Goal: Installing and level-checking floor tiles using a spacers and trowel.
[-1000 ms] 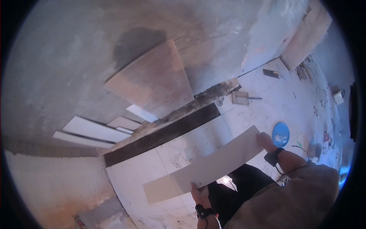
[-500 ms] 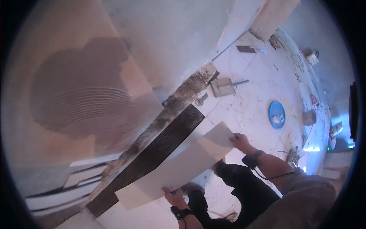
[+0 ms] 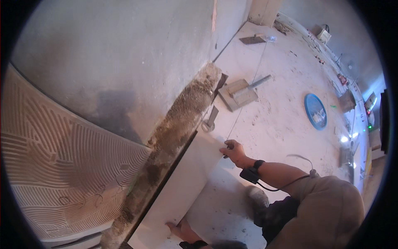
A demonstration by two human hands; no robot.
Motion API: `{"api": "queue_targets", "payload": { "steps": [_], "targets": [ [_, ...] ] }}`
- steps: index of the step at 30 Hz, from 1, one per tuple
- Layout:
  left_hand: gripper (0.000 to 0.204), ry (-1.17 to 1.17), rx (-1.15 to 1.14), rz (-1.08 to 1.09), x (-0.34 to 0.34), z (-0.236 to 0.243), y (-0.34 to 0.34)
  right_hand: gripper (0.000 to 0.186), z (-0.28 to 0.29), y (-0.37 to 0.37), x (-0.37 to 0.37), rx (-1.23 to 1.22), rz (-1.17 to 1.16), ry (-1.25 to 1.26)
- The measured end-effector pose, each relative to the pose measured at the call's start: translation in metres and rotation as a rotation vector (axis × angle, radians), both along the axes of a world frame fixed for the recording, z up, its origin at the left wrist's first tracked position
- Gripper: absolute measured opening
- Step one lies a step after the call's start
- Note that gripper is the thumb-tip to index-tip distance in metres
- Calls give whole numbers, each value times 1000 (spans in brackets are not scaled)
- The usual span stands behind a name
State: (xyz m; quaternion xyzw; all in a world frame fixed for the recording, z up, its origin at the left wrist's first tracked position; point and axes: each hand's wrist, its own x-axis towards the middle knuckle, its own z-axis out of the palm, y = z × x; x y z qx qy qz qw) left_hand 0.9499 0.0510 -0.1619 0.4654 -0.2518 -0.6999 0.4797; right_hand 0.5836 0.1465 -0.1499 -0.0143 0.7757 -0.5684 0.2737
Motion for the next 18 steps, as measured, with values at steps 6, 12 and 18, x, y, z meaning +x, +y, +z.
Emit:
{"api": "queue_targets", "payload": {
  "steps": [6, 12, 18],
  "targets": [
    [46, 125, -2, 55, -6, -7, -16, 48, -35, 13, -36, 47, 412, 352],
    [41, -158, -106, 77, -18, 12, -14, 44, -25, 1, -59, 47, 592, 292],
    [41, -692, -323, -221, -9, -26, -11, 32, 4, 16, -24, 136, 148, -217]
  ]
}}
